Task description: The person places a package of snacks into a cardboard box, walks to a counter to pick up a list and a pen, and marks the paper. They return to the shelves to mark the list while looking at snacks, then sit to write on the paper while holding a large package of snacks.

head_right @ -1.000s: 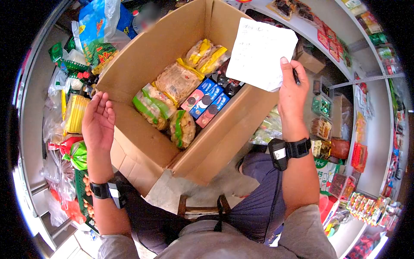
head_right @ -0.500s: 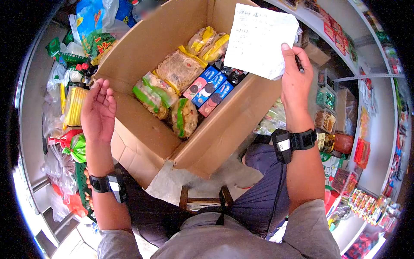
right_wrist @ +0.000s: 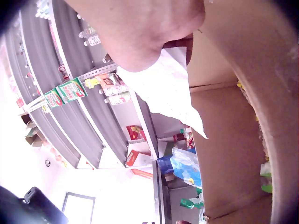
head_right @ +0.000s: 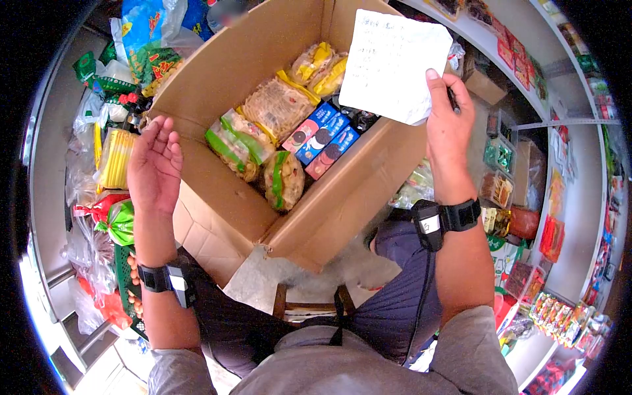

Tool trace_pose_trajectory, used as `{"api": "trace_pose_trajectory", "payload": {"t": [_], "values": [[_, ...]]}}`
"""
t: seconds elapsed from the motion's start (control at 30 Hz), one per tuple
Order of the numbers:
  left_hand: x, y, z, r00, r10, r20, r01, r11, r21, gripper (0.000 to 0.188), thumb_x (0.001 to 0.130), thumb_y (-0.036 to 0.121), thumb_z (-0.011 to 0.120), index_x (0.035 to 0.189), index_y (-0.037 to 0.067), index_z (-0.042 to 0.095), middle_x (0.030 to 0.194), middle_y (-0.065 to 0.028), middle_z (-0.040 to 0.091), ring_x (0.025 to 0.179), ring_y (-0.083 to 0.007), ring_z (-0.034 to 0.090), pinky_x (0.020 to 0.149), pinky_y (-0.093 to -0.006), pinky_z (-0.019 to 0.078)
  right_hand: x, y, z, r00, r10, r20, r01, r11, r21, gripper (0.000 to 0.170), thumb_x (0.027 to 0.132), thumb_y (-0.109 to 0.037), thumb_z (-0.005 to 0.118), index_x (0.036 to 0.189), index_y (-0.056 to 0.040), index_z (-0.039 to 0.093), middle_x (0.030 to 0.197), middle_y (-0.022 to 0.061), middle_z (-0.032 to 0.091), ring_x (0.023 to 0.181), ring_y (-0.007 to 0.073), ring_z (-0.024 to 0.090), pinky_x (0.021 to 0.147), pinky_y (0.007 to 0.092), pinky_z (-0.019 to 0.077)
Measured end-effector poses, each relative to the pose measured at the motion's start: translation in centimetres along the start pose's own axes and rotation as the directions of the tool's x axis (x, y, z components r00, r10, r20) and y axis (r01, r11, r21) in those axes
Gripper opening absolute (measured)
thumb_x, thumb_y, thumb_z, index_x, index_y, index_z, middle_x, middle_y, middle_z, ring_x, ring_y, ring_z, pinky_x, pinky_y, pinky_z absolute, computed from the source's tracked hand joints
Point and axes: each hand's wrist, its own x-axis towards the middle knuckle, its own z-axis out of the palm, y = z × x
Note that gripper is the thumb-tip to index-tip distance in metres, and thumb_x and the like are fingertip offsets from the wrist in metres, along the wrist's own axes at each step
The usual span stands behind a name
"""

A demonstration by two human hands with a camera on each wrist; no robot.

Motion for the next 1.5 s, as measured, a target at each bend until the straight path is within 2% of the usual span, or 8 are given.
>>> {"api": "trace_pose_trajectory", "payload": {"t": [0.5, 0.67, 0.7, 0.73, 0.87, 1.0, 1.1, 1.5], "values": [[-0.3, -0.5, 0.9, 1.0, -0.01, -0.009, 0.01, 1.0, -0.007, 0.028, 0.103, 0.017, 0.054, 0.124, 0.0, 0.06, 0.113, -0.0087, 0.07, 0.093, -0.0149, 0.068, 0.08, -0.0249, 0.0591, 0.1, -0.3, -1.0, 0.998, -0.016, -0.066, 0.012, 0.999, -0.052, 0.018, 0.095, -0.019, 0.074, 0.096, -0.0016, 0.067, 0.091, 0.0005, 0.064, 0.083, 0.0076, 0.053, 0.073, 0.0216, 0.0429], [-0.7, -1.0, 2.2, 0.995, -0.046, -0.09, 0.051, 0.997, 0.054, 0.028, 0.1, 0.021, 0.058, 0.12, 0.003, 0.062, 0.109, -0.0074, 0.069, 0.092, -0.0155, 0.066, 0.081, -0.0264, 0.0551, -0.3, -0.3, -1.0, 0.998, 0.023, -0.06, -0.027, 0.997, -0.071, 0.017, 0.094, -0.02, 0.075, 0.096, -0.0045, 0.068, 0.092, -0.0018, 0.063, 0.086, 0.0086, 0.054, 0.077, 0.0231, 0.0437], [-1.0, -1.2, 2.8, 0.995, -0.063, -0.081, 0.069, 0.995, 0.076, 0.028, 0.1, 0.022, 0.058, 0.12, 0.003, 0.062, 0.109, -0.0071, 0.069, 0.091, -0.0151, 0.066, 0.081, -0.0261, 0.0549, -0.6, -0.1, -0.7, 0.999, 0.035, -0.042, -0.035, 0.999, -0.009, 0.015, 0.094, -0.019, 0.075, 0.097, -0.0059, 0.069, 0.091, -0.0027, 0.063, 0.087, 0.0094, 0.054, 0.079, 0.0244, 0.0444], [-1.2, -1.4, 3.3, 0.994, -0.079, -0.073, 0.086, 0.991, 0.099, 0.027, 0.1, 0.022, 0.058, 0.12, 0.004, 0.062, 0.109, -0.0067, 0.069, 0.091, -0.0147, 0.066, 0.08, -0.0259, 0.0548, -1.2, -0.8, 0.0, 0.991, 0.131, 0.004, -0.131, 0.987, 0.095, 0.014, 0.094, -0.018, 0.075, 0.098, -0.0061, 0.069, 0.09, -0.0037, 0.062, 0.086, 0.0081, 0.054, 0.079, 0.0232, 0.0442], [-2.2, -3.4, 5.8, 0.978, -0.206, 0.034, 0.192, 0.951, 0.242, 0.03, 0.099, 0.024, 0.059, 0.12, 0.003, 0.064, 0.109, -0.0077, 0.071, 0.091, -0.0149, 0.067, 0.082, -0.0278, 0.0544, -2.7, -1.3, 1.9, 0.976, 0.153, 0.157, -0.173, 0.978, 0.118, 0.012, 0.096, -0.016, 0.071, 0.095, -0.0053, 0.068, 0.087, -0.0067, 0.059, 0.084, 0.0045, 0.052, 0.075, 0.0204, 0.0425], [-3.8, -5.2, 9.1, 0.946, -0.32, 0.048, 0.288, 0.901, 0.325, 0.037, 0.098, 0.026, 0.062, 0.126, 0.002, 0.062, 0.111, -0.0091, 0.072, 0.093, -0.0153, 0.068, 0.084, -0.0292, 0.0543, -3.9, -1.1, 3.5, 0.948, 0.147, 0.281, -0.179, 0.979, 0.093, 0.013, 0.098, -0.016, 0.069, 0.092, -0.0047, 0.066, 0.086, -0.0075, 0.058, 0.083, 0.0037, 0.05, 0.074, 0.0201, 0.0415], [-4.0, -6.4, 9.6, 0.924, -0.352, 0.146, 0.301, 0.909, 0.287, 0.038, 0.097, 0.027, 0.065, 0.126, 0.002, 0.064, 0.112, -0.0083, 0.071, 0.096, -0.0154, 0.068, 0.083, -0.0288, 0.0541, -4.9, -1.3, 4.5, 0.943, 0.113, 0.314, -0.14, 0.988, 0.064, 0.016, 0.098, -0.017, 0.069, 0.09, -0.0041, 0.064, 0.084, -0.0077, 0.056, 0.082, 0.0034, 0.048, 0.073, 0.0202, 0.0404], [-4.8, -8.5, 10.2, 0.902, -0.405, 0.147, 0.347, 0.885, 0.31, 0.021, 0.099, 0.018, 0.063, 0.115, 0.006, 0.068, 0.104, -0.0053, 0.073, 0.093, -0.0159, 0.071, 0.078, -0.0267, 0.0555, -6.3, -1.1, 5.2, 0.938, 0.014, 0.346, -0.016, 1.0, 0.002, 0.02, 0.099, -0.018, 0.068, 0.089, -0.0021, 0.061, 0.081, -0.0059, 0.057, 0.079, 0.0044, 0.047, 0.072, 0.0222, 0.0413]]}}
